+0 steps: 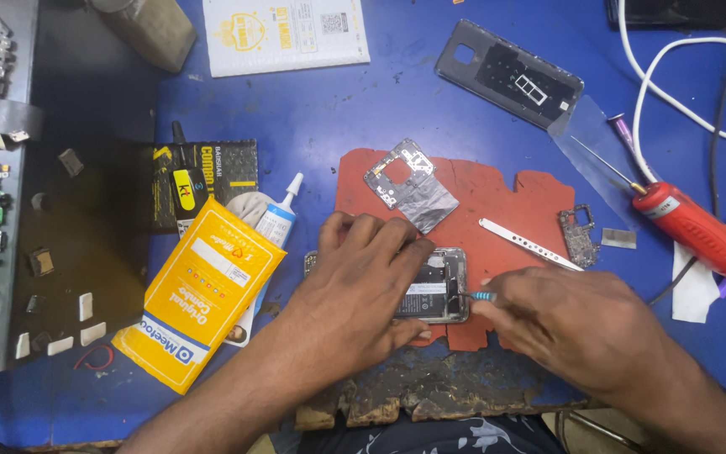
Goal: The person uses tweezers and a screwdriver to remove and reposition small components inside a disassembled smartphone. They handle a metal bracket and a camera module, placing them on the workbench and then reattaching them to the phone chassis.
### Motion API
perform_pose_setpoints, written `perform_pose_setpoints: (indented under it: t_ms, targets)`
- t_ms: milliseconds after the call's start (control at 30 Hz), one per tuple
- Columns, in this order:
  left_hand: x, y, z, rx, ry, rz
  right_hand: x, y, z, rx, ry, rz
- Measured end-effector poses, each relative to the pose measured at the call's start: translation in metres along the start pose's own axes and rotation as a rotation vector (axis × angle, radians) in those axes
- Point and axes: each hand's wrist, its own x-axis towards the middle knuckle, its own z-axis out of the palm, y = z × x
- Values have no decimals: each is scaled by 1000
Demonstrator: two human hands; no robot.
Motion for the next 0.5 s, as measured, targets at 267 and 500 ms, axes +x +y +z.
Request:
perform_pose_setpoints:
  t_ms: [267,500]
  targets:
    - [0,3,-3,0,3,-2,9,-17,-4,348,-45,270]
    - [-1,-1,-1,3,14,10,6,-4,-5,211,310,-143]
